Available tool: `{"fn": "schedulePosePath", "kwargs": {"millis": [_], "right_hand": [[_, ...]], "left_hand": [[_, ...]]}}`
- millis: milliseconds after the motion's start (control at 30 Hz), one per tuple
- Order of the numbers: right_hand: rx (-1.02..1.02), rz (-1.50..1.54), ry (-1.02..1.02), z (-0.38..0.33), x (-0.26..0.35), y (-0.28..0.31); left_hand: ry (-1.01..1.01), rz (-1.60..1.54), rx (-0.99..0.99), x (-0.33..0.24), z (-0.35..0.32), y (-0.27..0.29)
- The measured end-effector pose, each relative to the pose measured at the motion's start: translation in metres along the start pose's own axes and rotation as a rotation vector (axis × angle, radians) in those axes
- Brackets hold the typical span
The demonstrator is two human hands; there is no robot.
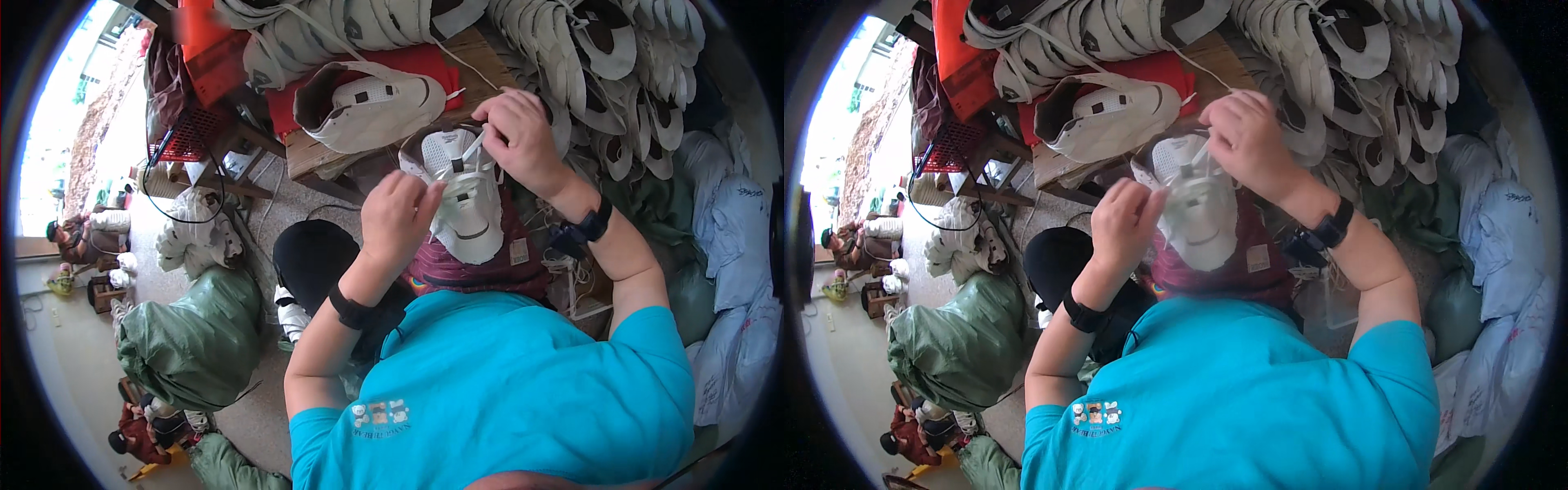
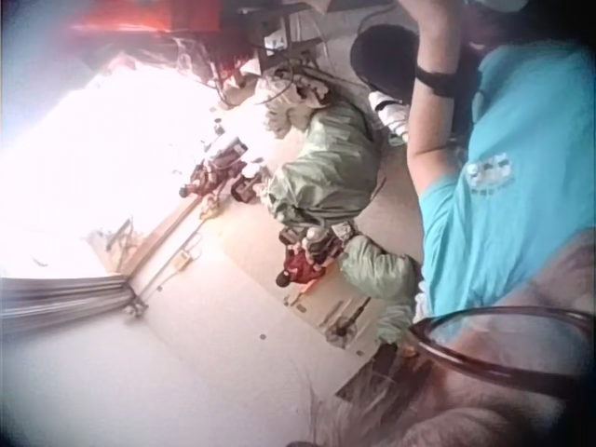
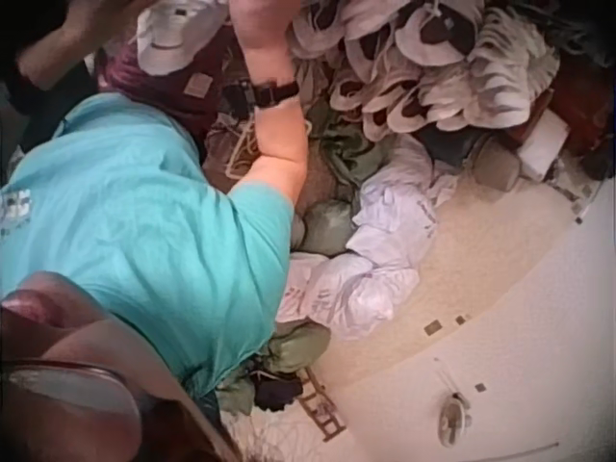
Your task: The person sits on the floor and laces a white sneaker by hand. They repeatedly thread the laces through the eyelets, pull them tight, and adjust the fit. The person handles a second white sneaker briefly before returning to the first one.
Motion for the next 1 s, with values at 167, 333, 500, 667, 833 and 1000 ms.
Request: {"fn": "schedulePosePath", "kwargs": {"millis": [167,333,500,667,833,1000], "right_hand": [[0.022,-0.134,0.159,-0.001,0.003,-0.003],[0.037,-0.364,0.123,-0.016,-0.033,0.008],[-0.043,-0.715,-0.044,-0.047,-0.152,0.093],[0.097,-0.514,-0.196,-0.061,-0.144,0.087],[0.248,0.153,-0.193,-0.029,-0.034,0.038],[0.42,0.234,-0.041,-0.025,0.005,0.009]], "left_hand": [[-0.169,0.313,-0.001,-0.008,0.017,-0.012],[-0.127,0.225,0.061,0.014,0.012,0.003],[0.234,0.468,-0.346,0.131,-0.009,0.113],[0.111,0.389,-0.387,0.133,-0.022,0.101],[-0.05,0.011,-0.214,0.055,-0.016,0.045],[0.013,-0.217,-0.025,0.024,-0.017,0.008]]}}
Point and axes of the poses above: each hand's wrist, its own z-axis towards the middle knuckle, its own y-axis out of the back of the hand, x = y × z, the point moved 2 cm from there along z, towards the middle knuckle, and after that the axes turned 2 degrees about -x, right-handed, at the moved point
